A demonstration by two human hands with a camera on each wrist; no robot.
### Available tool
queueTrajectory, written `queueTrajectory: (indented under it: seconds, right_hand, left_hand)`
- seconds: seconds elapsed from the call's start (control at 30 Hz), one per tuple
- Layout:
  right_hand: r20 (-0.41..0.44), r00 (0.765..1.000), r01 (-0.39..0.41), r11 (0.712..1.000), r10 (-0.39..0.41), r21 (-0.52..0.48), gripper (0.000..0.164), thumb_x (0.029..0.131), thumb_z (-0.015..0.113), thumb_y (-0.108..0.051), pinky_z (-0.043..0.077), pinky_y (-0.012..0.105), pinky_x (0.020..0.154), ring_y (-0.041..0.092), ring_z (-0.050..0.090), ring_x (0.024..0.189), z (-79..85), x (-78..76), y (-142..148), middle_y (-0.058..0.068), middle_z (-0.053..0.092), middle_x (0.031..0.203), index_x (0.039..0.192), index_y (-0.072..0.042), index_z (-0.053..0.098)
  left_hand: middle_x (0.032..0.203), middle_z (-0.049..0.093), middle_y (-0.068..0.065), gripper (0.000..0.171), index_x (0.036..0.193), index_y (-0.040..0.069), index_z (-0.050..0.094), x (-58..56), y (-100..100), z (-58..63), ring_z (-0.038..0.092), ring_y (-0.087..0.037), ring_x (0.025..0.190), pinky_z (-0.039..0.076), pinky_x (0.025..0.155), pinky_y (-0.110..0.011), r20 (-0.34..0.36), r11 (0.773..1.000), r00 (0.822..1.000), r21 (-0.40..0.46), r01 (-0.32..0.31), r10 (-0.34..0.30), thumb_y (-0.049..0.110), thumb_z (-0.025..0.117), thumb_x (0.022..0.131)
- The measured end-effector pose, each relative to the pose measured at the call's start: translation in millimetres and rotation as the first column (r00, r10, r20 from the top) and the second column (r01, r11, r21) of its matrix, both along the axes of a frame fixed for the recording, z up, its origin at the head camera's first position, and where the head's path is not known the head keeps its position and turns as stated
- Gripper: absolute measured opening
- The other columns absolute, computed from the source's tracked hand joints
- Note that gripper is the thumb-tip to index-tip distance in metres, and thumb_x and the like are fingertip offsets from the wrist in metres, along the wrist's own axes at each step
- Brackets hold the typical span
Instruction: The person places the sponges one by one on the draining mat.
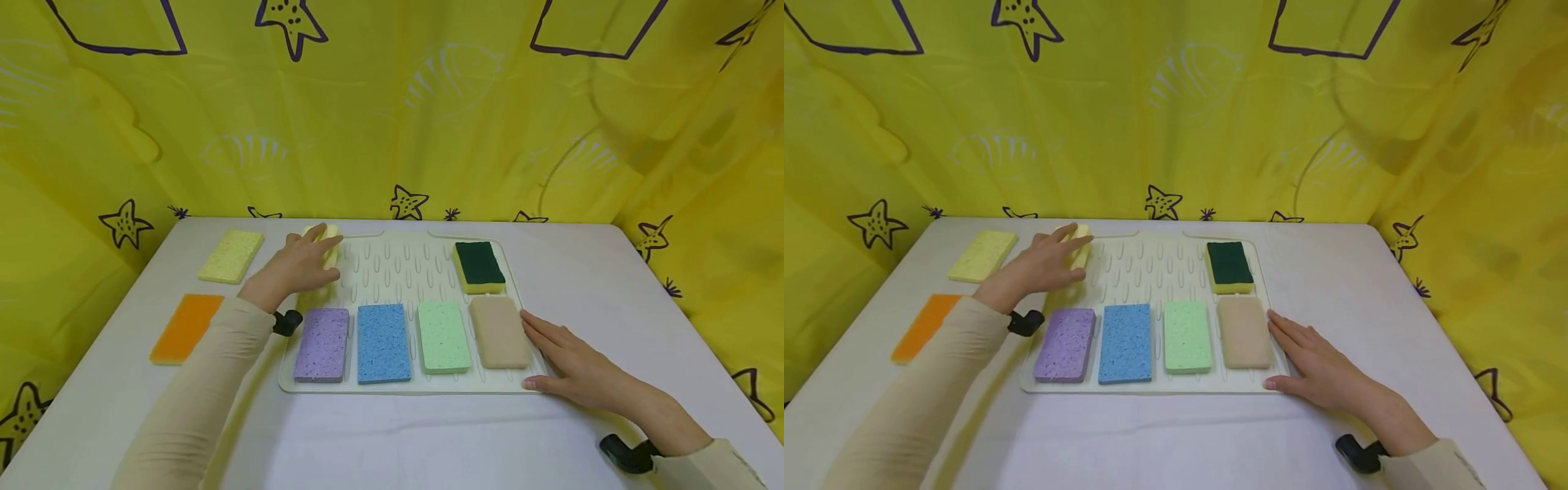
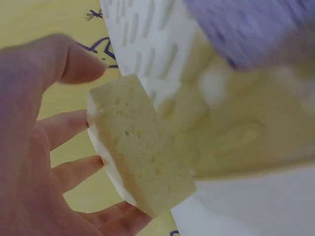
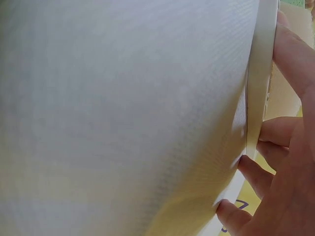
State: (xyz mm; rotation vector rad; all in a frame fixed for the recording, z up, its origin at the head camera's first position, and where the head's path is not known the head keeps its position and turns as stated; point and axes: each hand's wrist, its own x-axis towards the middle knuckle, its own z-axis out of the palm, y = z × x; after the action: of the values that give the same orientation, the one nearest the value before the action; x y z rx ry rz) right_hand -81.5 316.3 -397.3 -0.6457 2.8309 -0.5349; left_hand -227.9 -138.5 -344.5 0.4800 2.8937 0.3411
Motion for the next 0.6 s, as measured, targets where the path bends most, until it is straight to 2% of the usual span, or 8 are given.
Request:
queueTrajectory:
  seconds: [0.17, 0.23, 0.43, 0.6]
  right_hand:
    - [0.007, 1.000, 0.003, 1.000, -0.003, -0.003, 0.096, 0.085, 0.067, -0.059, 0.015, 0.049, 0.125, 0.042, 0.029, 0.145, 0.5, 0.0, -0.1, 0.007, 0.021, 0.166, 0.157, -0.009, 0.027]
    - [0.012, 1.000, 0.006, 1.000, -0.006, -0.004, 0.097, 0.085, 0.067, -0.059, 0.014, 0.049, 0.125, 0.043, 0.029, 0.145, 0.7, 0.0, -0.1, 0.008, 0.021, 0.166, 0.157, -0.009, 0.027]
    - [0.033, 0.999, 0.022, 1.000, -0.022, -0.006, 0.099, 0.083, 0.067, -0.061, 0.017, 0.058, 0.121, 0.043, 0.028, 0.146, 1.9, -0.5, -0.6, 0.008, 0.020, 0.166, 0.157, -0.009, 0.027]
    - [0.032, 0.999, 0.021, 1.000, -0.021, -0.006, 0.099, 0.083, 0.066, -0.061, 0.013, 0.052, 0.124, 0.042, 0.028, 0.146, 1.8, -0.3, -0.6, 0.008, 0.020, 0.166, 0.157, -0.009, 0.027]
  left_hand:
    - [0.166, 0.011, -0.017, 0.077, 0.157, 0.021, 0.029, 0.9, 10.4, 1.4, 0.030, -0.056, 0.137, 0.044, 0.099, -0.067, 0.028, 1.000, 0.999, 0.016, 0.025, -0.026, 0.032, 0.058, 0.087]
    - [0.166, 0.011, -0.017, 0.076, 0.157, 0.021, 0.029, 0.8, 15.6, 1.7, 0.030, -0.057, 0.138, 0.043, 0.099, -0.067, 0.026, 0.999, 0.999, 0.008, 0.042, -0.043, 0.031, 0.059, 0.088]
    - [0.166, 0.013, -0.016, 0.074, 0.156, 0.021, 0.032, 2.5, 33.2, 5.6, 0.032, -0.056, 0.137, 0.042, 0.102, -0.067, 0.025, 0.997, 0.996, 0.006, 0.081, -0.081, 0.030, 0.062, 0.089]
    - [0.166, 0.014, -0.016, 0.074, 0.156, 0.022, 0.032, 2.0, 45.9, 7.5, 0.032, -0.056, 0.136, 0.043, 0.102, -0.065, 0.025, 0.994, 0.994, -0.007, 0.109, -0.109, 0.031, 0.064, 0.090]
